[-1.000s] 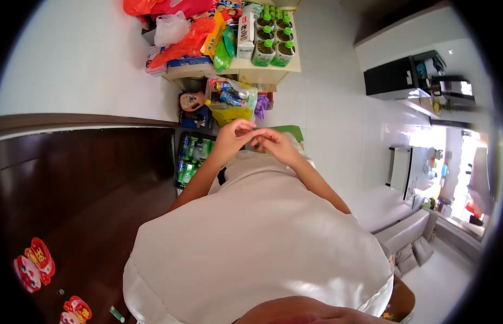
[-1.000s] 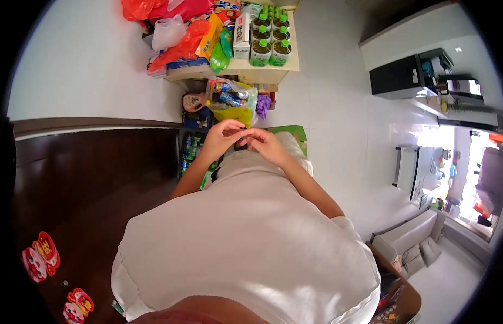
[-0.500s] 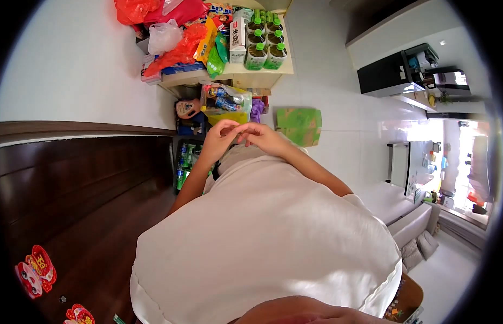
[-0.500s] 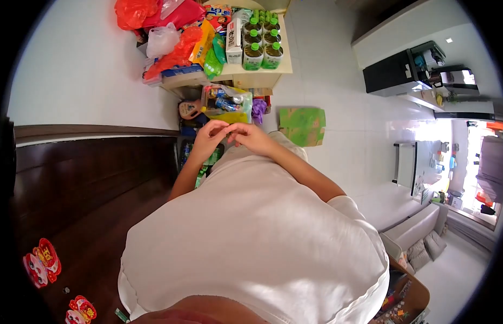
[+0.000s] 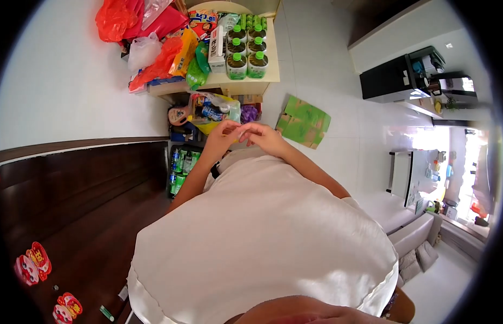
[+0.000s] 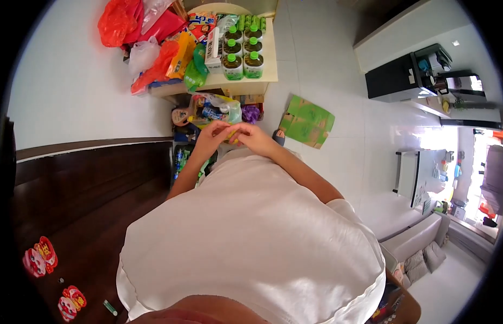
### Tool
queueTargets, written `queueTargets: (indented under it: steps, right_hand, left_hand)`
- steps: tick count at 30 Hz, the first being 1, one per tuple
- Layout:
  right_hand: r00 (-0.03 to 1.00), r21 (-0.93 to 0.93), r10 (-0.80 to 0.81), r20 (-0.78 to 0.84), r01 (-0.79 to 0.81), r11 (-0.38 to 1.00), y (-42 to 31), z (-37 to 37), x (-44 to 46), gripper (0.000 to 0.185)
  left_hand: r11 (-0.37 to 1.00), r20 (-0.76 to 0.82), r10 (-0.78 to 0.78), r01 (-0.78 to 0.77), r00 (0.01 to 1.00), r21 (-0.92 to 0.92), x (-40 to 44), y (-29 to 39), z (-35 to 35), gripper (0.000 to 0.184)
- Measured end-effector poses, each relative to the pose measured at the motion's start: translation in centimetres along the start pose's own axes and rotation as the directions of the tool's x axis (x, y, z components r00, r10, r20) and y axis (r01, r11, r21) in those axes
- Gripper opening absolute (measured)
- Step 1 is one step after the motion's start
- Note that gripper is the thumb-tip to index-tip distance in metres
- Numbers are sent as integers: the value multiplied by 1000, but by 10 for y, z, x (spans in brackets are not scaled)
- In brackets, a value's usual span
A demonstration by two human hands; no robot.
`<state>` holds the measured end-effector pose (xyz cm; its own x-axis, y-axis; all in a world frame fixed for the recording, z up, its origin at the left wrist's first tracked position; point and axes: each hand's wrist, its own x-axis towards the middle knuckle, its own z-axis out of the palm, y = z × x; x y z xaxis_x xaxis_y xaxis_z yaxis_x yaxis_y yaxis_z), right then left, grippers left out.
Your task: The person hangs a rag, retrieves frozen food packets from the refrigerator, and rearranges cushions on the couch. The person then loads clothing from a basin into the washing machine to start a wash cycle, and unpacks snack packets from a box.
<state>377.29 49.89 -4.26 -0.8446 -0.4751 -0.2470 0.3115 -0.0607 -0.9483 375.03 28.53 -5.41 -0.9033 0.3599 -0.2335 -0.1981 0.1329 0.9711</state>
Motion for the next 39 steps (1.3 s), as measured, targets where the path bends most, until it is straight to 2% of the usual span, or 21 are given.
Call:
queueTargets:
  steps: [4,7,10,12,15,17,21,24,26,28,31,36,39]
  right_hand:
    - [1000,11,-16,-4,16,1000,-19,-65,-8,25]
    - [1000,-51,-14,0,14,999,-34,-111,-15,22]
    - [1000,-61,19,24,-17,998,-25,-147,-7,20]
    - [998,35,43,44,-45,998,-18,-156,-1,18]
    - [990,11,67,128,-69,998,-18,-159,12,18]
    - [980,10,71,186,-74,997,-22,-159,22,18]
    - [962,7,93,256,-99,995,-31,-155,41,20]
    - [955,13,119,271,-127,992,-33,-155,59,21]
    - [949,-7,137,282,-141,990,-41,-157,69,22]
    - [972,5,105,209,-108,994,-48,-156,80,27]
    - [975,-16,127,184,-126,992,-43,-162,106,27]
    - [979,-31,173,107,-170,985,-47,-150,130,24]
    - [981,-68,178,78,-173,983,-52,-144,137,23]
  left_hand:
    - [999,-71,-27,25,997,-31,39,10,51,20]
    - [998,-109,-58,54,992,-38,63,30,96,18]
    - [995,-167,49,-34,985,88,77,36,124,18]
    - [995,-226,49,-27,973,99,77,49,133,19]
    - [996,-310,-10,36,951,77,75,51,137,18]
    - [1000,-362,3,3,932,16,74,37,135,18]
    - [996,-426,-27,-14,904,-93,77,29,122,16]
    - [999,-458,-12,-4,889,-34,87,23,104,15]
    - [997,-468,-12,-26,884,-76,100,21,91,15]
    - [992,-476,-14,-47,879,-116,114,21,74,15]
    - [996,-463,-4,-40,886,-85,135,27,44,16]
    - [988,-449,-24,-49,893,-149,160,35,-20,18]
    - [988,-499,-15,-65,867,-142,176,25,-58,17]
